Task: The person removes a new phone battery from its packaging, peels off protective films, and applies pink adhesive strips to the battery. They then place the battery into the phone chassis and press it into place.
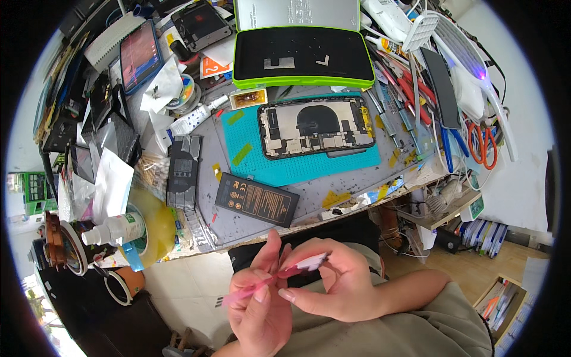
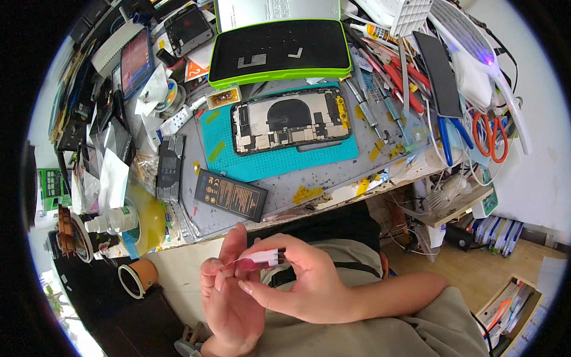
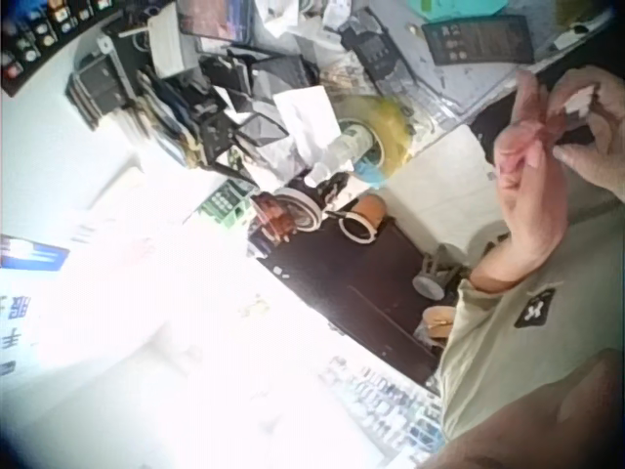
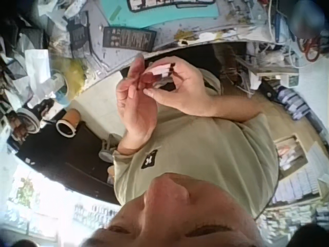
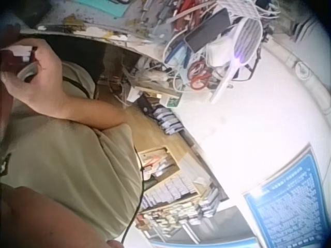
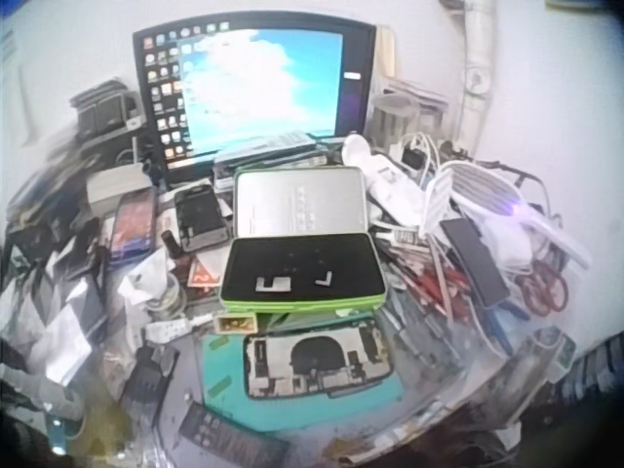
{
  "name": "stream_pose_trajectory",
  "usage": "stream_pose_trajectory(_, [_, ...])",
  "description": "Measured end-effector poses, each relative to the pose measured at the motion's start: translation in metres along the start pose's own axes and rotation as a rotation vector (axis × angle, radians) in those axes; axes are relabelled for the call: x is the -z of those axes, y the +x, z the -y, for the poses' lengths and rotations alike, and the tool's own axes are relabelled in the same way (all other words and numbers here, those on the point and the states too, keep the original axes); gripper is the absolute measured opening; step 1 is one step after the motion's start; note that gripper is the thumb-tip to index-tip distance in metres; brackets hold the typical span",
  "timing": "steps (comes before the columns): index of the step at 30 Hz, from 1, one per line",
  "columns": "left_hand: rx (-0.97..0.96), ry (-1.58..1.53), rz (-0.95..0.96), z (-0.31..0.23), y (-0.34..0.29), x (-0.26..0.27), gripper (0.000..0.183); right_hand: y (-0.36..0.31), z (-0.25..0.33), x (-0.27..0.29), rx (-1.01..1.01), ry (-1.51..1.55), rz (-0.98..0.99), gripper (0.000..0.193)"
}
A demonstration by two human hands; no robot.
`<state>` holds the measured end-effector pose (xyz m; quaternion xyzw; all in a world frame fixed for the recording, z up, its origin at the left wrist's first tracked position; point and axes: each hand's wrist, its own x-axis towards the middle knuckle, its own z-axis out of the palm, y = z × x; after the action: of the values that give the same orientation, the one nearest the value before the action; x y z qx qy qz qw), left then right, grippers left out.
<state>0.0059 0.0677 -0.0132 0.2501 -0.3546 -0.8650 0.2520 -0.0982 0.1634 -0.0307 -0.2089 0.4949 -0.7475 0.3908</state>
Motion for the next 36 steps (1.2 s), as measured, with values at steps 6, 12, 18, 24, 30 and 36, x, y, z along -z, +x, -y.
stream_pose_trajectory(6, [0.128, -0.031, -0.006, -0.004, -0.002, -0.006, 0.057, 0.002, -0.003, 0.005, 0.042, -0.055, 0.02, 0.022])
stream_pose_trajectory(12, [0.094, -0.074, 0.047, -0.006, -0.001, -0.004, 0.056, 0.009, 0.01, 0.008, 0.192, -0.275, 0.063, 0.029])
stream_pose_trajectory(18, [0.147, -0.019, 0.019, -0.004, -0.014, 0.017, 0.049, 0.032, 0.009, 0.024, 0.79, -0.744, 0.092, 0.032])
stream_pose_trajectory(24, [0.05, -0.192, 0.062, -0.013, -0.007, 0.01, 0.039, 0.041, 0.012, 0.026, 1.006, -0.931, 0.047, 0.03])
stream_pose_trajectory(30, [0.096, -0.028, -0.206, -0.006, -0.004, 0.012, 0.015, 0.04, 0.014, 0.028, 0.972, -0.978, 0.107, 0.028])
stream_pose_trajectory(36, [0.039, 0.005, -0.262, -0.007, 0.006, 0.011, 0.017, 0.053, 0.015, 0.041, 0.784, -1.244, -0.073, 0.035])
